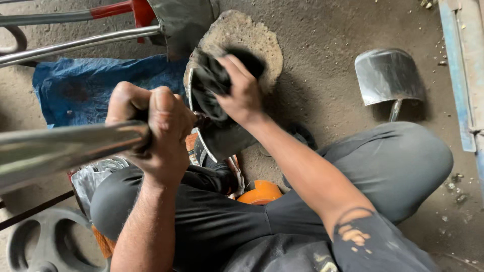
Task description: The person sits on the floor and wipes the metal head of a long-handled tool with a dark cloth. They then use a handheld angle grinder to polish the metal head and shaft of the tool.
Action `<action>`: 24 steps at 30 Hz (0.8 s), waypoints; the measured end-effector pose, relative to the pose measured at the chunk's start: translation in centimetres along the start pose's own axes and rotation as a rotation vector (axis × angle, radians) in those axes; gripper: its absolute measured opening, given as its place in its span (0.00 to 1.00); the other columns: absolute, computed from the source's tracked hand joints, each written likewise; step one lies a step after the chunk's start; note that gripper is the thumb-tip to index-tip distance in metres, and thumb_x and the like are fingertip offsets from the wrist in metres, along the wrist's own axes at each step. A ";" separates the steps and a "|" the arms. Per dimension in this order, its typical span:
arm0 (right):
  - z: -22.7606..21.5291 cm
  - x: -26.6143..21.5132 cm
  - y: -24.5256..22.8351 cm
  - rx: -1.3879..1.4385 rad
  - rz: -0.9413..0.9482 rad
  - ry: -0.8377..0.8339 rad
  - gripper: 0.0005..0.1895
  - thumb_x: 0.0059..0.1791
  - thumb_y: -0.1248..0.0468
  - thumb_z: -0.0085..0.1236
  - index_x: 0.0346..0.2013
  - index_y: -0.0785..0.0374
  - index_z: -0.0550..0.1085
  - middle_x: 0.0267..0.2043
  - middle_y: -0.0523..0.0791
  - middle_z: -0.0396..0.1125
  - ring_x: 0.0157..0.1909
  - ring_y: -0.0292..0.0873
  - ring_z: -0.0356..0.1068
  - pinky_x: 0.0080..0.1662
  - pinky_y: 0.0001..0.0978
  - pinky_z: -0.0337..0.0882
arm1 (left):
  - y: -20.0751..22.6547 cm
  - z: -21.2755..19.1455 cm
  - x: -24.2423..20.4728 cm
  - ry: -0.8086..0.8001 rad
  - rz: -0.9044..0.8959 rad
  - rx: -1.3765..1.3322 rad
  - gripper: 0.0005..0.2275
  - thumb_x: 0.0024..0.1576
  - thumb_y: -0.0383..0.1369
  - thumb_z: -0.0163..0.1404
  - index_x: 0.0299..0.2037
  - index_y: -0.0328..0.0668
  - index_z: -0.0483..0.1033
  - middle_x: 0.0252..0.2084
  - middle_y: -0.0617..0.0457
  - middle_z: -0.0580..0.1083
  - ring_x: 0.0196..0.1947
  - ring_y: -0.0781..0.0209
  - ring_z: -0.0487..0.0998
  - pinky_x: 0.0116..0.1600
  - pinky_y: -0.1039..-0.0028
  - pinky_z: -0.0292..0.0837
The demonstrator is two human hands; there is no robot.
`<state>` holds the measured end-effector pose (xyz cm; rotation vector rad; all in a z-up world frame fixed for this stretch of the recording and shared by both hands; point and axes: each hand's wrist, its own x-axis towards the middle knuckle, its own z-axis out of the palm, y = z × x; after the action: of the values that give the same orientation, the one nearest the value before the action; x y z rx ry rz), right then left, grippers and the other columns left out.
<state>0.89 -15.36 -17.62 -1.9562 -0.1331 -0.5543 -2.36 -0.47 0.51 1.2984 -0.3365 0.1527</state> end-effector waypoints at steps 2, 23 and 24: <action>1.8 1.9 1.1 -0.108 0.014 0.039 0.28 0.44 0.65 0.68 0.57 0.64 0.69 0.52 0.53 0.69 0.54 0.55 0.72 0.55 0.42 0.74 | 0.1 0.0 0.2 -0.053 -0.014 0.031 0.15 0.74 0.27 0.48 0.35 0.38 0.56 0.20 0.55 0.60 0.16 0.73 0.58 0.20 0.78 0.54; -8.9 -4.3 -14.9 -0.598 -0.193 -0.580 0.16 0.41 0.72 0.59 0.42 0.54 0.75 0.39 0.41 0.72 0.42 0.45 0.72 0.39 0.40 0.70 | -0.9 5.0 3.9 -0.074 -0.023 0.221 0.11 0.65 0.33 0.55 0.33 0.36 0.70 0.24 0.63 0.62 0.27 0.74 0.61 0.30 0.76 0.60; -9.1 -3.5 -15.8 -0.592 -0.232 -0.568 0.17 0.41 0.73 0.58 0.43 0.54 0.75 0.39 0.41 0.71 0.41 0.45 0.71 0.38 0.40 0.69 | -1.1 5.5 4.1 -0.042 0.016 0.230 0.12 0.65 0.34 0.55 0.32 0.36 0.69 0.24 0.63 0.62 0.27 0.74 0.61 0.30 0.76 0.59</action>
<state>-10.41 -15.83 -2.94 -2.6600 -0.6164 -0.1695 0.96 -6.40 2.11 1.5282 -0.3735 0.1817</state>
